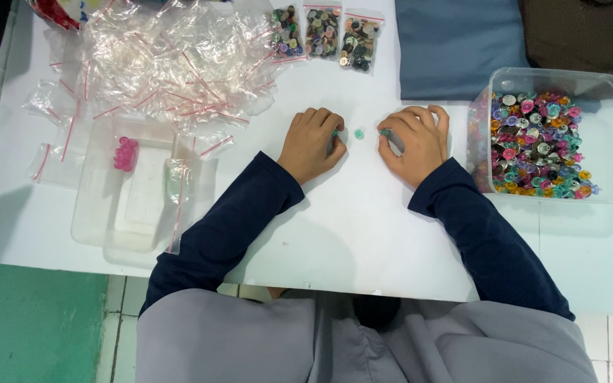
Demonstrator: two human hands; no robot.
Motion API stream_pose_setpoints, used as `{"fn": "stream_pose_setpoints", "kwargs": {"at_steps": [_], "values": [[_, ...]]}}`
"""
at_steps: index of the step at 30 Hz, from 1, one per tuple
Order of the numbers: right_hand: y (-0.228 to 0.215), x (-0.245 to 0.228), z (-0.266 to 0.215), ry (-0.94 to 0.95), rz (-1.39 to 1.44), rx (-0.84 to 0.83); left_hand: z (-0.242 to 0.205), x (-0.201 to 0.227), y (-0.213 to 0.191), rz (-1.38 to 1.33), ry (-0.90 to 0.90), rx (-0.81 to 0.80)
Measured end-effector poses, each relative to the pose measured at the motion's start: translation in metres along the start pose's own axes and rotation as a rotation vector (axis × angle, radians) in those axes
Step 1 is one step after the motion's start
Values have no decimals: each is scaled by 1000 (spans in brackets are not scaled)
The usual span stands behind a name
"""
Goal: Sorting small colorful buttons from a plastic container into individual zip-lock bags.
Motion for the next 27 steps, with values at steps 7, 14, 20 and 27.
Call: {"fn": "stream_pose_setpoints", "kwargs": {"at_steps": [7,14,20,27], "values": [[4,0,0,21,-2,-81,-1,6,-3,49,60,29],[4,16,-5,138,118,-158,4,14,-2,14,88,31],[-1,23,-18,233,120,-201,9,12,7,29,88,26],[-4,28,-23,245,36,-206,8,14,4,48,75,21]]}}
Point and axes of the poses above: each hand's wrist, its own z-axis towards the middle knuckle, its own y-axis out of the palm, x = y × z, the point moved 6 cm from there along z, towards the middle knuckle
